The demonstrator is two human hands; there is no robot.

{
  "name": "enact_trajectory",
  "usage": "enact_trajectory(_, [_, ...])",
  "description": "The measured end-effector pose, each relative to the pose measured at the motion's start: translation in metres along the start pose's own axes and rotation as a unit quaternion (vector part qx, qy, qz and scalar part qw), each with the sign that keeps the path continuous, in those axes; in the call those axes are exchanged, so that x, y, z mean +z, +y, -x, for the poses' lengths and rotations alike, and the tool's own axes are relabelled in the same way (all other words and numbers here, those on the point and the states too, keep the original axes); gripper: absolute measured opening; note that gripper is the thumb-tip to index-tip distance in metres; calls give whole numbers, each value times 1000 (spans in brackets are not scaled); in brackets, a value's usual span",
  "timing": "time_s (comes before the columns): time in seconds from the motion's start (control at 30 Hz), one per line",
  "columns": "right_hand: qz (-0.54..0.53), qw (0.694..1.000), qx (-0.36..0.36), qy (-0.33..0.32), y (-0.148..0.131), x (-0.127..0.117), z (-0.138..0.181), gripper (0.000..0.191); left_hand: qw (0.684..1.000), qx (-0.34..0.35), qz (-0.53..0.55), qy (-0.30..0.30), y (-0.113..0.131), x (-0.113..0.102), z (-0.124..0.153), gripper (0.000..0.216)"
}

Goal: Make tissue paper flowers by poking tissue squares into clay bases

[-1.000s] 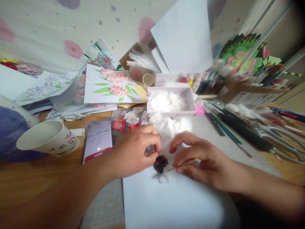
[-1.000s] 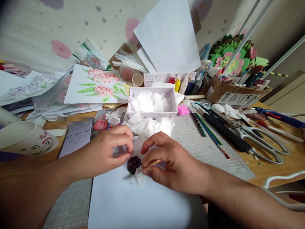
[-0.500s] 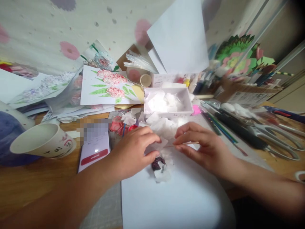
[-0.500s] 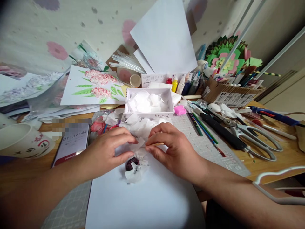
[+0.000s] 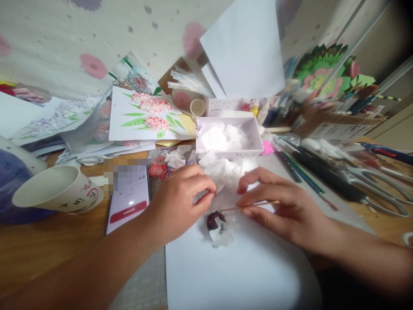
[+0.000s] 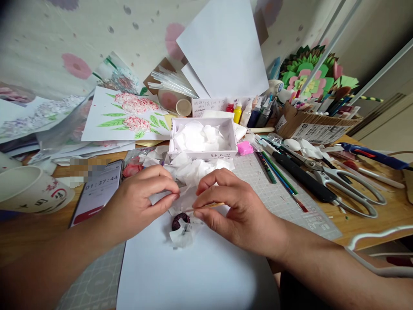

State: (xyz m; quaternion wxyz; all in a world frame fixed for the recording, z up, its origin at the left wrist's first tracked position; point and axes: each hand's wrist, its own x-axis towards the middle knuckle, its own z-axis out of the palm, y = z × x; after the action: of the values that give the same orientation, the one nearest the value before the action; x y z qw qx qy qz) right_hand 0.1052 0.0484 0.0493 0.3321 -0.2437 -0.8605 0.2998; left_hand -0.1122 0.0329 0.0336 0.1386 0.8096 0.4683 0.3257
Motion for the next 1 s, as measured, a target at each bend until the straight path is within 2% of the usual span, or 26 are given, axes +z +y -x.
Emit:
enact_trajectory(0.13, [19, 999, 9, -35, -1, 3, 2, 7, 999, 35, -10, -7, 6, -1, 1, 12])
enact_trajectory(0.33, [-3, 996, 21, -90, -1, 2, 5, 8, 985, 101, -18, -140, 8, -1, 3, 14])
enact_trajectory(0.47, [-5, 994, 22, -104, -2, -1, 5, 8, 973, 119, -27, -194, 7, -5, 3, 17])
enact_trajectory(0.73, [-16, 999, -13, -29, -8, -5, 0, 5, 966, 136, -62, -210, 7, -5, 3, 16])
enact_trajectory(0.9, [25, 998, -7, -56, -6, 2, 0, 7, 967, 148, -63, -198, 7, -5, 2, 19])
enact_trajectory(1.0, [48, 996, -15, -75, -4, 6, 1, 8, 970, 126, -39, -206, 8, -6, 1, 11])
